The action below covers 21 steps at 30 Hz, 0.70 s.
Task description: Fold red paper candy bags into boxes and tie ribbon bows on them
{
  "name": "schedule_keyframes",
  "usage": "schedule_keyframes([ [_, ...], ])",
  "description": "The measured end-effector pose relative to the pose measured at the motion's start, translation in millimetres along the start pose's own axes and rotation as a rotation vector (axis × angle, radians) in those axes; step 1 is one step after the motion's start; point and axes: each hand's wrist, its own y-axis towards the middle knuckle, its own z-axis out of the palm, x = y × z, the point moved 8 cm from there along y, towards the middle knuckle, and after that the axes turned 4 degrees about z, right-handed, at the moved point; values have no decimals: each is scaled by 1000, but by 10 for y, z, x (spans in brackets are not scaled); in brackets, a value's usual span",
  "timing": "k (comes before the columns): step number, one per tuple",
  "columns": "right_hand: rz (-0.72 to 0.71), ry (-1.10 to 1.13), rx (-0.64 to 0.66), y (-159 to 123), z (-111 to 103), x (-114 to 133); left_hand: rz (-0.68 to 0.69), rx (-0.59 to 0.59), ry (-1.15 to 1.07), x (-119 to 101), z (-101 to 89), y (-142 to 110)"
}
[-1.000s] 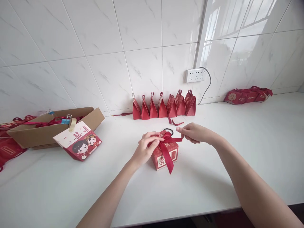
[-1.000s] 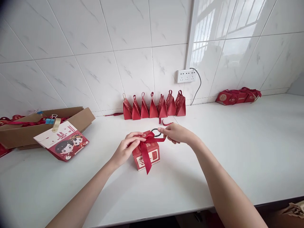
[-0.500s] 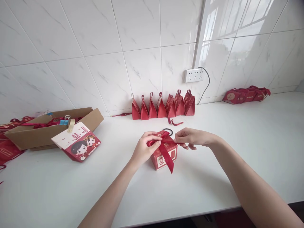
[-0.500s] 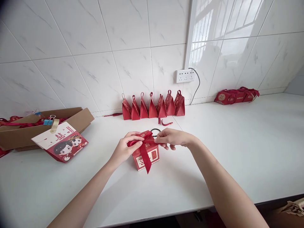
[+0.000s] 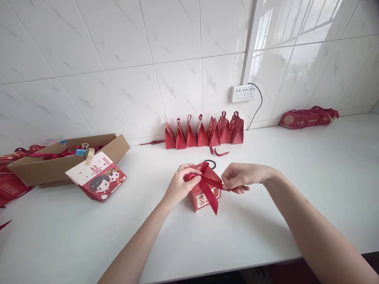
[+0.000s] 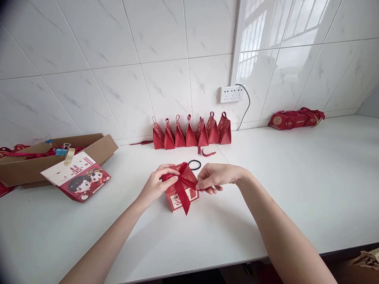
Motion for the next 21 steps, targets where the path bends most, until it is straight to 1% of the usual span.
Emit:
schedule_keyframes([
  [1,-4,-7,9,-1,-6,-11,2,-2,-2,-2,0,-1],
  [2,-14,-6,-12,7,-34,-16,3,-4,-4,-5,1,-1],
  [3,-26,7,-78,25,-92,-18,2,-5,-6,-6,2,0],
  [4,-37,27,-190,46,-179,-18,-1,-5,-9,-6,4,0],
  [6,-37,71,-486,78,-365,-29,-8,-8,-18,-3,5,3],
  [7,-26,90,-611,97,-415,-36,-9,-11,-21,-3,4,5],
  [8,-14,110,-697,132,-424,-37,-6,-14,-24,-5,1,7],
  [9,-11,128,-743,182,-402,-27,-2,-17,-23,-8,0,9],
  [13,-90,176,-828,328,-278,76,14,-17,-5,-17,5,12],
  [16,-139,210,-818,345,-228,100,8,-35,-4,-13,-1,-3],
  [21,-186,311,-776,287,-220,85,-36,-217,51,11,-163,-76],
])
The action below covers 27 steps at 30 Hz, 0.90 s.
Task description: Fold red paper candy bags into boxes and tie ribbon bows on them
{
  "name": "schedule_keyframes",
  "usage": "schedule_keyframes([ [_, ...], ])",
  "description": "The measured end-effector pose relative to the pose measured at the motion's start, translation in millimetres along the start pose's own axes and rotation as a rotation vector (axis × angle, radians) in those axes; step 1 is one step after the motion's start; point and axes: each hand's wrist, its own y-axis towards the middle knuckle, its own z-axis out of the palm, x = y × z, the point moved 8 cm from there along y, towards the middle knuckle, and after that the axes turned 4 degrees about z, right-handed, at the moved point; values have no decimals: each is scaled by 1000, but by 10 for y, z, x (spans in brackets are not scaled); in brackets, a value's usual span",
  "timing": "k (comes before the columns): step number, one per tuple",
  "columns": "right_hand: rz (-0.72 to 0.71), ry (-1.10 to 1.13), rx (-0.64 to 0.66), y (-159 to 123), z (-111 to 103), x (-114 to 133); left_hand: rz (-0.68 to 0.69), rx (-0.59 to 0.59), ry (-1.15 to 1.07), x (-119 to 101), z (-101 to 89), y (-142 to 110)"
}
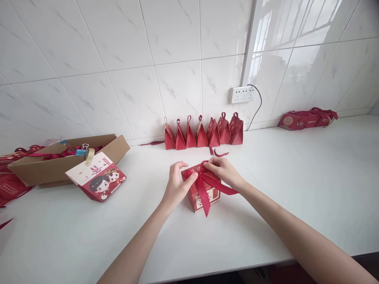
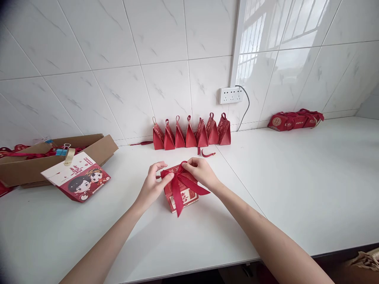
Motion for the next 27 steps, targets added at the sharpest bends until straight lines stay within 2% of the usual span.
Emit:
schedule_keyframes([
  [5,35,74,40,-14,21,-21,18,-29,100,-38,-47,-17],
  [13,43,179,89,-24,55,-51,30,-69,63,-18,-6,-50],
  [20,123,368,225,-20,77,-92,10,-38,88,-14,9,-62],
  [27,198,396,251,16,24,-174,39,-37,128,-39,10,-59],
])
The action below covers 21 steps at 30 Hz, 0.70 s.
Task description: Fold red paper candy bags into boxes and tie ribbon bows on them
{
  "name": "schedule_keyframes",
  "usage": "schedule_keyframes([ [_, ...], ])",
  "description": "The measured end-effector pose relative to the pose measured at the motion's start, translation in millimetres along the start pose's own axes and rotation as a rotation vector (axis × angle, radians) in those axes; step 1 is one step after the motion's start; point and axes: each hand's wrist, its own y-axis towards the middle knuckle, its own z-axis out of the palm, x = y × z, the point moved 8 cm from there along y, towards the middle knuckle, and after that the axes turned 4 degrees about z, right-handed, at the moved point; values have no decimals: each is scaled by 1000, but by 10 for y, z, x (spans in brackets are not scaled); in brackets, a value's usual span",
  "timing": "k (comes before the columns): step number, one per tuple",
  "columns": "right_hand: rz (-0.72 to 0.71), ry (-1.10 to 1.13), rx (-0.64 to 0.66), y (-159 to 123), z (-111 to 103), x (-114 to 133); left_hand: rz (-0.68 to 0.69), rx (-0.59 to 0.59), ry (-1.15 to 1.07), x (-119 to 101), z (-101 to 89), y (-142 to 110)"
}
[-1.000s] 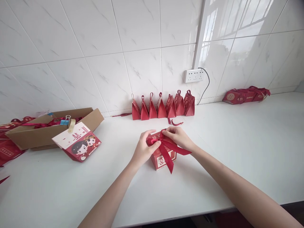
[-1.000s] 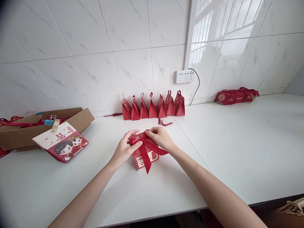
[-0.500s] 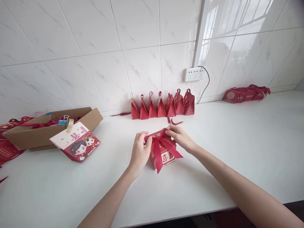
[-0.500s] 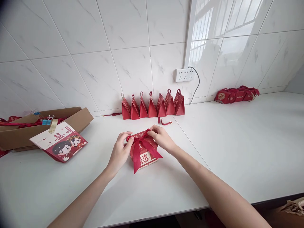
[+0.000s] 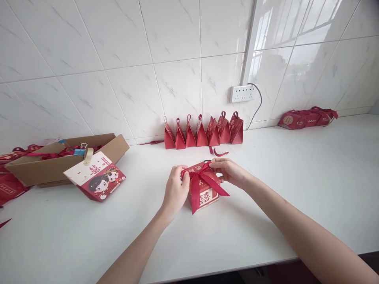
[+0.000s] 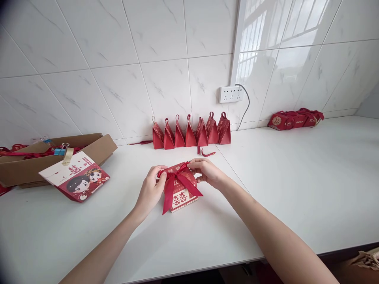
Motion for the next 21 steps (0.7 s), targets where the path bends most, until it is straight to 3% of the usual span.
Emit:
schedule_keyframes([
  [11,36,-3,-75,25,-41,-23,-59,3,-46,22,16,17],
  [15,-82,-201,-71,-6,-59,85,-124,11,-172,111,8,45],
  [18,-216,-336,20,-53,-32,180,-183,19,-365,170,23,61],
  [21,-192,-467,189,-89,67,102,-242,54,-492,209,94,56],
])
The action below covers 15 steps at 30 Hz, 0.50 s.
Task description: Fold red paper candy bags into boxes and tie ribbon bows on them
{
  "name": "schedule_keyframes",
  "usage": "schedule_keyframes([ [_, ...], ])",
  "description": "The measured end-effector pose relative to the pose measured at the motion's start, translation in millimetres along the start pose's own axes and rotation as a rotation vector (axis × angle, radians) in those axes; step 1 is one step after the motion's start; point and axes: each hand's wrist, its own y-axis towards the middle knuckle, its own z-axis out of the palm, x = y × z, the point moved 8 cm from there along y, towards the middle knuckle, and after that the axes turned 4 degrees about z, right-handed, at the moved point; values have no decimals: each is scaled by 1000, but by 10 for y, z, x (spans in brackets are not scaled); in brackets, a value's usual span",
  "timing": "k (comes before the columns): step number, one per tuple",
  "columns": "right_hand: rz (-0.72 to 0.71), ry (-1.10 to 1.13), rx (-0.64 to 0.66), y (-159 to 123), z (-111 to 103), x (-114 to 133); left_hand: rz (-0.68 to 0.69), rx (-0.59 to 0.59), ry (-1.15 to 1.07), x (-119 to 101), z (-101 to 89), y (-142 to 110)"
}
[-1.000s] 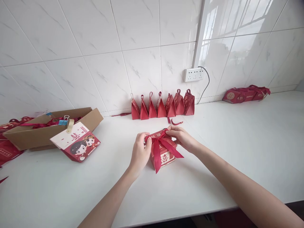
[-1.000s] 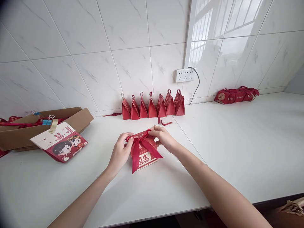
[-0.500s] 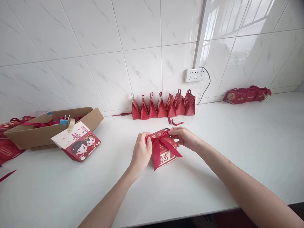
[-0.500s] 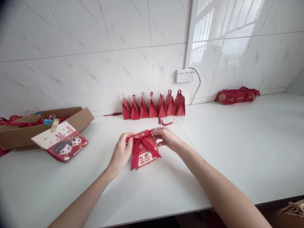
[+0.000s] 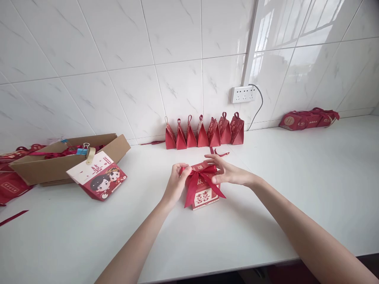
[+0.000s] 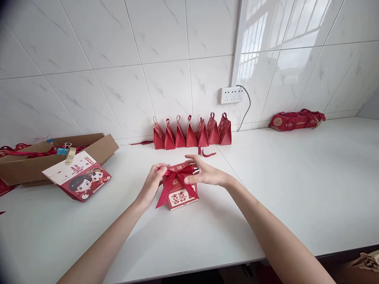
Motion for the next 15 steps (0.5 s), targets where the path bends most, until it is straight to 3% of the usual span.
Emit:
schedule_keyframes([
  [2,47,-74,105,-21,108,-51,-61,41,-26,72,55,-6],
  [5,84,-110,137,-33,190,-87,-110,87,-60,152,115,-19],
  [11,-29,-150,19,9,194,8,-135,109,-156,170,133,-37],
  [15,-175,-226,-102,33,197,81,-60,110,-154,78,116,-34],
])
